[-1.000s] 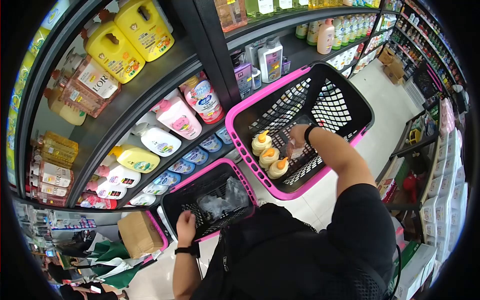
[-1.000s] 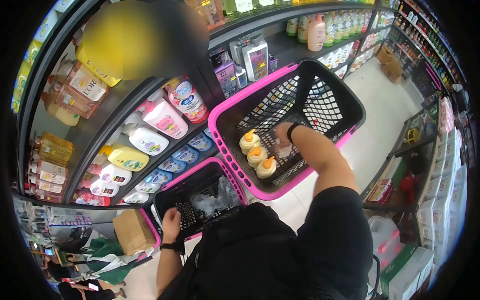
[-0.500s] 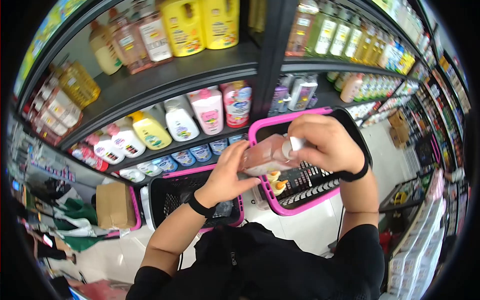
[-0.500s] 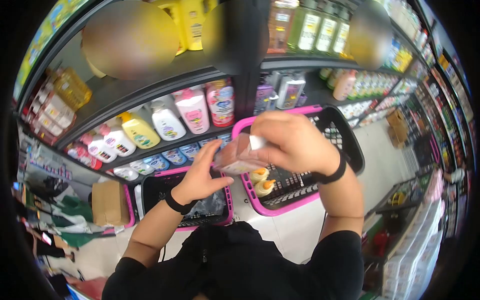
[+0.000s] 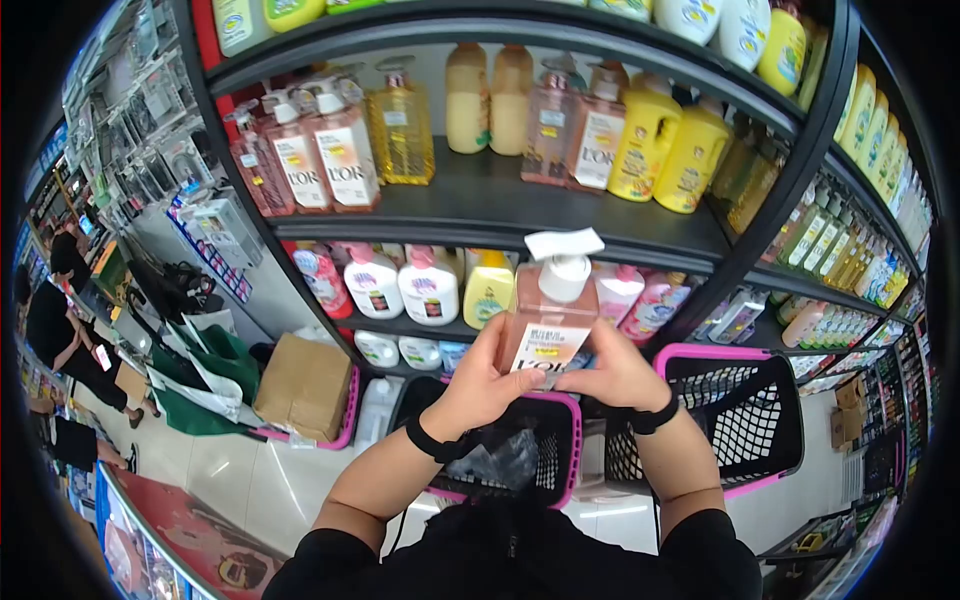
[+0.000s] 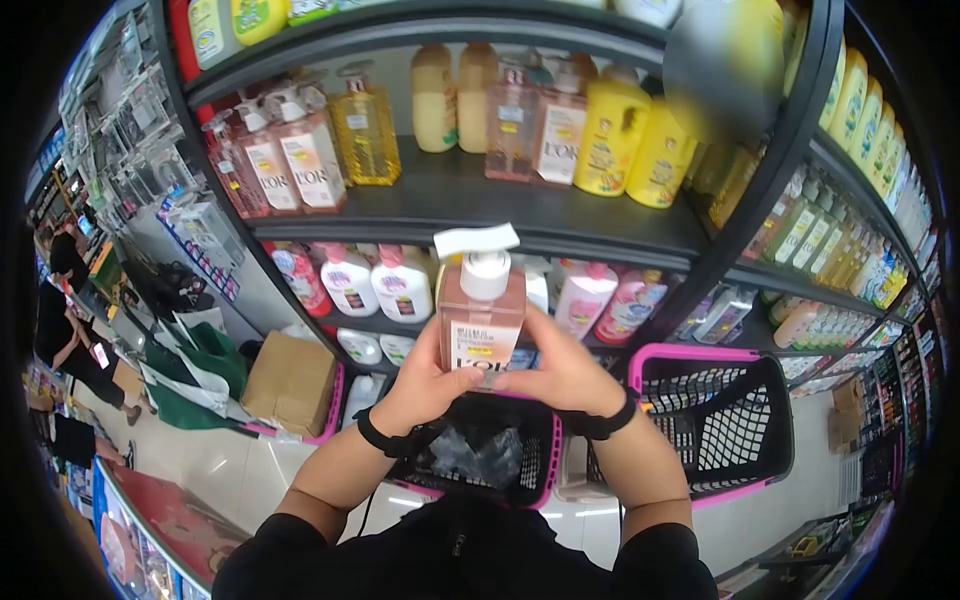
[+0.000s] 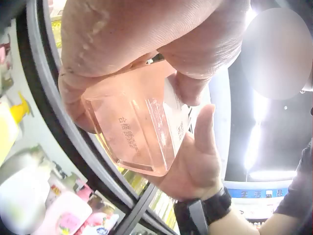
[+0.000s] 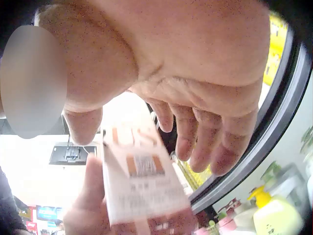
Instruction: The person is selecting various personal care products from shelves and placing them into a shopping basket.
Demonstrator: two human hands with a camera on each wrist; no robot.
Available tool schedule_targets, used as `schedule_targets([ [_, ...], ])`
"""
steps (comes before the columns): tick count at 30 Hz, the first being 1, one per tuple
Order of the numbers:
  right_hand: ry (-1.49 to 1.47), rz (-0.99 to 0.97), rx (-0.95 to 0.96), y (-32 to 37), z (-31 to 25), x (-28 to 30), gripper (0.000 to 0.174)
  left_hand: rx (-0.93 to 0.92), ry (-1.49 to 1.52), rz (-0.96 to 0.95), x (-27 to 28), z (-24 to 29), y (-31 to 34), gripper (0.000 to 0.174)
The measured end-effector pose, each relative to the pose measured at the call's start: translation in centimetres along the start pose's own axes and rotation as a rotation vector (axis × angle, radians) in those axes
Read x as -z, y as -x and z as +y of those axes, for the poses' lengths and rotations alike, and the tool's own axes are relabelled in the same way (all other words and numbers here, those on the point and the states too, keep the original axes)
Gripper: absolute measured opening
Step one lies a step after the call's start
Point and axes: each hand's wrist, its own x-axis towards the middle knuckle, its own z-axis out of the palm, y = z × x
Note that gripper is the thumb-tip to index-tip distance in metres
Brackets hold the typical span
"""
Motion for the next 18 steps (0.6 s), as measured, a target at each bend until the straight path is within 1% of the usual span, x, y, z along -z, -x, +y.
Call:
schedule_targets([
  [1,0.035,-0.027,-0.014,-1.8,0.1,-1.4,0.085,-0.041,0.004,0.009,1.2,1.4,-0.9,0.058],
  [3,-0.068,0.010,-0.025,-5.9,0.2,-3.3,0.076,-0.116,0.020,0.027,3.6,3.4,-2.5,0.055],
  [4,-0.085,0.034,0.009,-7.8,0.3,-3.9,0.072,-0.162,-0.117,0.041,5.5,3.7,-3.2,0.054],
  [5,-0.083,0.059,0.045,-9.5,-0.6,-4.7,0.068,-0.262,-0.273,0.048,7.3,4.2,-4.2,0.056],
  [7,-0.047,0.103,0.064,-12.6,-0.3,-5.6,0.065,-0.429,-0.735,0.188,10.3,5.6,-5.0,0.057],
  [8,-0.035,0.124,0.120,-14.1,-0.3,-5.9,0.065,-0.434,-0.727,0.245,12.1,5.0,-5.3,0.057],
  [9,-0.052,0.151,0.120,-15.5,-0.2,-6.1,0.065,-0.438,-0.718,0.303,13.9,4.4,-5.5,0.057],
  [10,-0.070,0.177,0.124,-17.0,-0.1,-6.2,0.065,-0.372,-0.690,0.336,15.0,5.2,-5.5,0.055],
  [11,-0.089,0.202,0.129,-18.4,0.2,-6.3,0.065,-0.381,-0.747,0.366,16.5,5.1,-5.7,0.054],
  [13,-0.058,0.246,0.150,-21.3,1.0,-6.1,0.062,-0.260,-0.746,0.381,18.4,5.6,-6.2,0.051],
  [16,-0.073,0.296,0.145,-25.2,2.7,-6.1,0.063,-0.280,-0.886,0.383,21.3,4.5,-7.8,0.048],
  [17,-0.085,0.290,0.144,-26.1,3.4,-6.1,0.064,-0.265,-0.862,0.407,21.6,4.3,-8.2,0.047],
  [18,-0.098,0.288,0.144,-26.9,4.1,-6.1,0.066,-0.263,-0.902,0.420,21.9,4.2,-8.6,0.047],
])
